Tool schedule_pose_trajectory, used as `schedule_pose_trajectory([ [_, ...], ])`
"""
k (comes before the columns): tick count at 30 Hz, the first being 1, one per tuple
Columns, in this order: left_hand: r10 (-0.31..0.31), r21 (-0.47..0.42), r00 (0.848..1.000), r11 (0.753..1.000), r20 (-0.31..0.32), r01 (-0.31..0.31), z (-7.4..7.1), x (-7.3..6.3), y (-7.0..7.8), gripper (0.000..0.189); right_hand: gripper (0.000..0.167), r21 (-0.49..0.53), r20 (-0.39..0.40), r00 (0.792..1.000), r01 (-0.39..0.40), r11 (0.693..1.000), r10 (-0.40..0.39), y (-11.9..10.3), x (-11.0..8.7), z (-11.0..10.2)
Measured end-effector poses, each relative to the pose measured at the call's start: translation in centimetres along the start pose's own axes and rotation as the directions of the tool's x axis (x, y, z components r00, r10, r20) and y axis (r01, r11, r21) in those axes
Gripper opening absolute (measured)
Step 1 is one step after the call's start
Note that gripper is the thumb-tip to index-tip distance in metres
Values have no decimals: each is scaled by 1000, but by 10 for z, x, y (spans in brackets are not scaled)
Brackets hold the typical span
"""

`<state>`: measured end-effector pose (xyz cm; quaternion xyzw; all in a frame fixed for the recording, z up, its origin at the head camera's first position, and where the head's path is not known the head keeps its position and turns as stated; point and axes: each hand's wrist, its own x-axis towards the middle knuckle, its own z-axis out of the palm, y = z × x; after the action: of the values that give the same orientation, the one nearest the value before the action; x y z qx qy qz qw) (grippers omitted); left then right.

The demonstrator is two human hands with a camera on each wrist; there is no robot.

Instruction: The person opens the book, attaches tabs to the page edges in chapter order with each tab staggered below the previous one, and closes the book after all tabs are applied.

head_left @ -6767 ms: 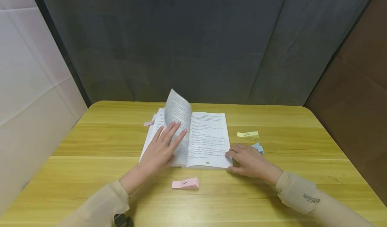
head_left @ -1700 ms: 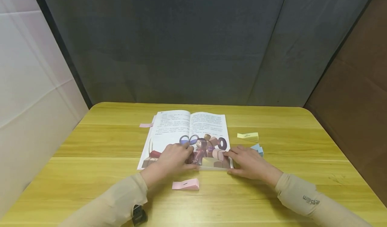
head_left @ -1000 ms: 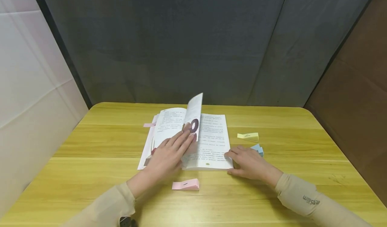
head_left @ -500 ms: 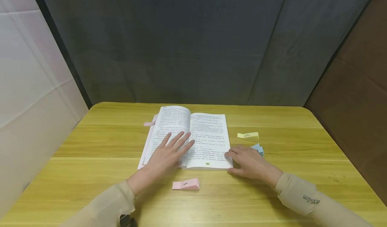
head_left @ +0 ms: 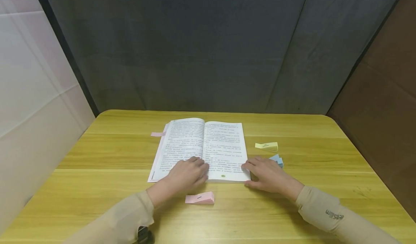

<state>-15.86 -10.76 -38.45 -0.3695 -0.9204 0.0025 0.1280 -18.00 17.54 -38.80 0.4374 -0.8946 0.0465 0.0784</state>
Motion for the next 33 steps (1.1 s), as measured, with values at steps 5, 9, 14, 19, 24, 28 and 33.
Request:
schedule_pose_trajectory([
  [5, -48, 12, 998, 999, 46, 47, 0, 9, 3, 41, 46, -1, 2, 1000, -5, 1000, 5, 1, 0, 1],
  [9, -70, 10, 996, 998, 60, 70, -1, 14, 2, 45, 47, 1, 7, 1000, -7, 1000, 7, 1, 0, 0],
  [14, -74, -29, 997, 997, 33, 75, 0, 14, -4, 50, 48, 10, 14, 1000, -13, 1000, 13, 0, 0, -1],
  [19, -76, -97, 997, 992, 16, 78, 3, 11, -11, 53, 51, 12, 21, 999, -26, 1000, 26, 1, -1, -1],
  [24, -86, -175, 996, 981, 8, 86, 1, 8, -16, 57, 55, 18, 48, 997, -53, 998, 52, 1, -1, -1],
  [28, -90, -188, 996, 978, 7, 90, -1, 3, -17, 62, 56, 16, 59, 997, -60, 998, 59, 2, 0, -1],
  [33, -56, -153, 997, 987, -52, 47, -3, -5, -15, 55, 55, 14, 49, 997, -55, 998, 54, 2, -1, 0],
])
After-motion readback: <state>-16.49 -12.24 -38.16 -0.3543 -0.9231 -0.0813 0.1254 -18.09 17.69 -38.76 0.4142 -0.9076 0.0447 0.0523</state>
